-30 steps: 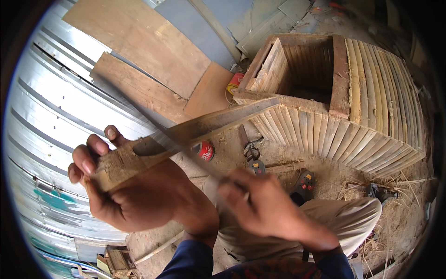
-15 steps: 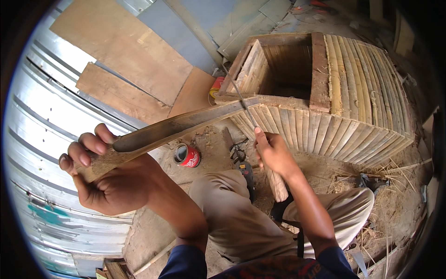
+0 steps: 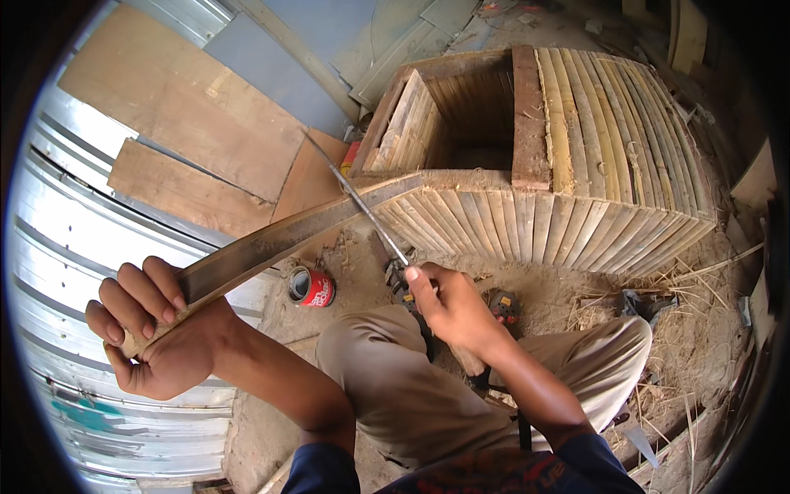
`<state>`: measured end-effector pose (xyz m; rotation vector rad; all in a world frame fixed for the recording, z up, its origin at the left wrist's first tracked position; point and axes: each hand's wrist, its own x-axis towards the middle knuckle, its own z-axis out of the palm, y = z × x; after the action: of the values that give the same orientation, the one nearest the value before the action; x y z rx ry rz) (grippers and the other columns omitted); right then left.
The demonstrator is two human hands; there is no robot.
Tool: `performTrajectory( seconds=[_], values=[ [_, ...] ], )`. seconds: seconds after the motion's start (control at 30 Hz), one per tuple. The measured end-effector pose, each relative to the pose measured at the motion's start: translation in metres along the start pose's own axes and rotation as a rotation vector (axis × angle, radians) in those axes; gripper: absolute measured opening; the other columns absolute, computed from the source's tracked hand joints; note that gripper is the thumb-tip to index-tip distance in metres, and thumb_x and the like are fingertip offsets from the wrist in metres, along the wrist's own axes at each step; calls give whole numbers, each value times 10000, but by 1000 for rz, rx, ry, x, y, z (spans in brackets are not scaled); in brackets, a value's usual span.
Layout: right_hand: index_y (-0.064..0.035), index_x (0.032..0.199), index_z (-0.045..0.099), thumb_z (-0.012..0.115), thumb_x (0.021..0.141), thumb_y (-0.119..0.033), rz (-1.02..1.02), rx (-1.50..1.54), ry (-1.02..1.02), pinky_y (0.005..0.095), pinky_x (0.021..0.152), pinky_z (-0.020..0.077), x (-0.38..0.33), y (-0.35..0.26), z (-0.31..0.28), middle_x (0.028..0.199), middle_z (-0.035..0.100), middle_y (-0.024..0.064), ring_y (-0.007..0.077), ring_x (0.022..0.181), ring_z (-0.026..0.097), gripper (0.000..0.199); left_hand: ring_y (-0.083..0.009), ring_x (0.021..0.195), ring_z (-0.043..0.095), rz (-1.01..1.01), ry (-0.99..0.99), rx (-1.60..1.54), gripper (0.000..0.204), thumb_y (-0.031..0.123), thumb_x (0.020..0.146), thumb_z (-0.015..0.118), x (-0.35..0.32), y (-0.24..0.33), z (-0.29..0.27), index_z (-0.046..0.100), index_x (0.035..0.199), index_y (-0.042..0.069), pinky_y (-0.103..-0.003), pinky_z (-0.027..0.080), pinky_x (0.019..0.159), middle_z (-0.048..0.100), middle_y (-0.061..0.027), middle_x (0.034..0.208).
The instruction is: The person uses a knife to shave and shape a thin wooden strip, then fits it into a wooden box-like structure. They use a hammer to drive nails into the structure to secure the pieces together.
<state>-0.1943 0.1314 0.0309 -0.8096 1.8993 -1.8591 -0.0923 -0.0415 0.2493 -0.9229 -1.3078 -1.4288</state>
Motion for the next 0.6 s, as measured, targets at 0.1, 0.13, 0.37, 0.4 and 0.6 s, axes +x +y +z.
performTrajectory(
  seconds=[0.1,0.13,0.37,0.4,0.6],
  values=[
    [33,800,606,447,1030,-481,146,87,201,353,545,459,2,20,4,557,553,82,152,493,533,586,-123,504,330,15,40,56,169,259,899,399,-1,0,3,448,803,129,-267,321,470,373,-7,625],
    [49,792,605,448,1027,-483,213,77,136,394,577,466,3,28,4,575,556,137,223,549,572,603,-122,505,330,19,82,35,167,258,899,398,0,1,4,445,801,131,-267,318,468,372,-6,625],
    [22,755,572,414,1039,-500,203,127,142,343,524,459,8,55,0,568,555,63,163,469,549,615,-123,500,330,-29,-57,-40,168,245,921,387,1,1,-9,410,790,142,-278,334,493,380,0,599],
    [24,758,571,412,1041,-496,275,120,161,343,521,458,7,53,-1,565,551,63,163,466,545,613,-123,502,332,-22,-55,-52,165,241,923,389,2,0,-14,410,792,143,-278,333,495,382,1,599],
    [27,777,562,395,1057,-466,318,124,49,337,492,446,4,45,-8,552,536,69,156,448,526,591,-124,489,323,-74,-190,-203,192,240,924,432,4,2,-33,413,753,154,-285,325,493,380,10,579]
  ],
)
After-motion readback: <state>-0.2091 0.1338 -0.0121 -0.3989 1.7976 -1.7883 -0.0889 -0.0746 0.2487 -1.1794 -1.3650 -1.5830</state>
